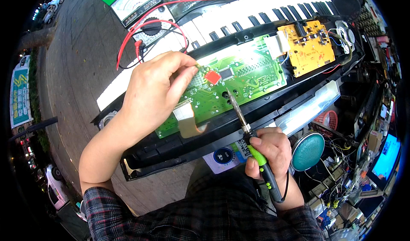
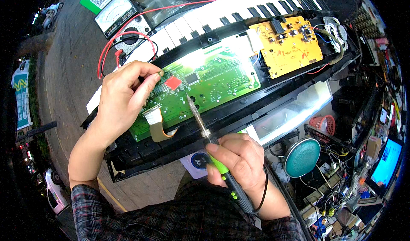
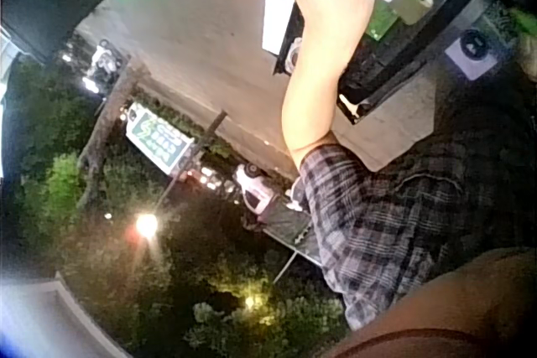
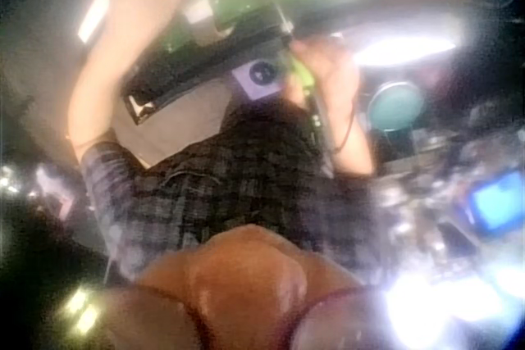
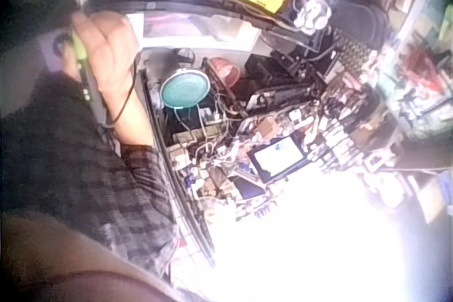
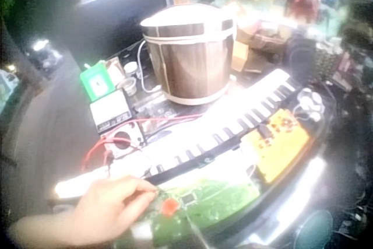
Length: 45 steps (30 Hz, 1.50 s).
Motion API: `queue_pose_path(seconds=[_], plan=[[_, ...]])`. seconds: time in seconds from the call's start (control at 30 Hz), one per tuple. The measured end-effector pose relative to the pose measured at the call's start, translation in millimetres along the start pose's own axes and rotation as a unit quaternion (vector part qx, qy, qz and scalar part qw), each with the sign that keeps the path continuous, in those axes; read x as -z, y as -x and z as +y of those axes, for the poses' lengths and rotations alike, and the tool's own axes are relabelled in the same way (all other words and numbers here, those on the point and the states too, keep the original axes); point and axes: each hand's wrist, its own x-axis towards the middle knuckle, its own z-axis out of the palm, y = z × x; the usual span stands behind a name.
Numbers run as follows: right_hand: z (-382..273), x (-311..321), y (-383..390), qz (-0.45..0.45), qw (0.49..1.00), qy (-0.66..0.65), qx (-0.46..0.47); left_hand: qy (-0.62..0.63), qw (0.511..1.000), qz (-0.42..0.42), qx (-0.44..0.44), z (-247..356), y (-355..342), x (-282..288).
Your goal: The person uses a soldering iron to work on a green circuit board inside an electronic keyboard. They then test the keyboard by pressing keys and buttons on the control panel. Finally, they pick up a pair of pliers from a cluttered workbench.
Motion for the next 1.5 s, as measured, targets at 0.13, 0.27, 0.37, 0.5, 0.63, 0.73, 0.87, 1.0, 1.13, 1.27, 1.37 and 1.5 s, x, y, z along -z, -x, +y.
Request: queue_pose_path(seconds=[0.13,0.27,0.37,0.5,0.63,0.73,0.87,1.0,1.13,1.27,1.37,1.5], plan=[[-1.6,-3.1,0.9,-0.011,1.000,0.000,0.004,0.036,0.999,-0.008,0.014,-3.6,-7.1,-0.5],[1.3,-10.8,0.5,-0.018,1.000,-0.009,0.013,0.039,0.997,-0.060,0.015,-8.1,-17.4,5.3],[0.5,-14.8,-3.3,-0.021,0.999,-0.016,0.018,0.077,0.993,-0.084,0.028,-13.8,-20.6,6.2],[-4.7,-18.3,-10.2,-0.019,1.000,-0.022,-0.002,0.049,0.995,-0.086,0.008,-17.4,-21.8,5.8],[-1.1,-21.6,-9.7,-0.022,0.999,-0.021,0.025,0.021,0.996,-0.083,-0.017,-19.2,-22.1,4.4],[-4.9,-23.8,-10.6,-0.005,0.999,-0.033,0.010,0.044,0.995,-0.084,0.000,-21.0,-20.7,1.5],[-5.4,-22.1,-10.4,-0.008,1.000,-0.028,0.008,0.102,0.986,-0.115,0.068,-11.8,-20.1,6.9],[-6.3,-21.1,-9.3,-0.009,1.000,-0.029,0.006,0.140,0.981,-0.112,0.079,-11.7,-21.1,4.4],[-2.5,-21.8,-2.1,-0.018,1.000,-0.013,0.017,0.104,0.986,-0.114,0.062,-13.6,-21.8,3.0],[-3.0,-20.4,-3.5,-0.022,1.000,-0.002,0.018,0.070,0.988,-0.125,0.057,-10.0,-24.4,7.7],[-3.9,-22.8,-1.8,-0.017,1.000,-0.013,0.018,0.061,0.988,-0.128,0.053,-8.8,-24.2,9.4],[-4.3,-22.7,-1.7,-0.018,1.000,-0.014,0.019,0.062,0.981,-0.162,0.085,3.9,-28.0,13.2]])
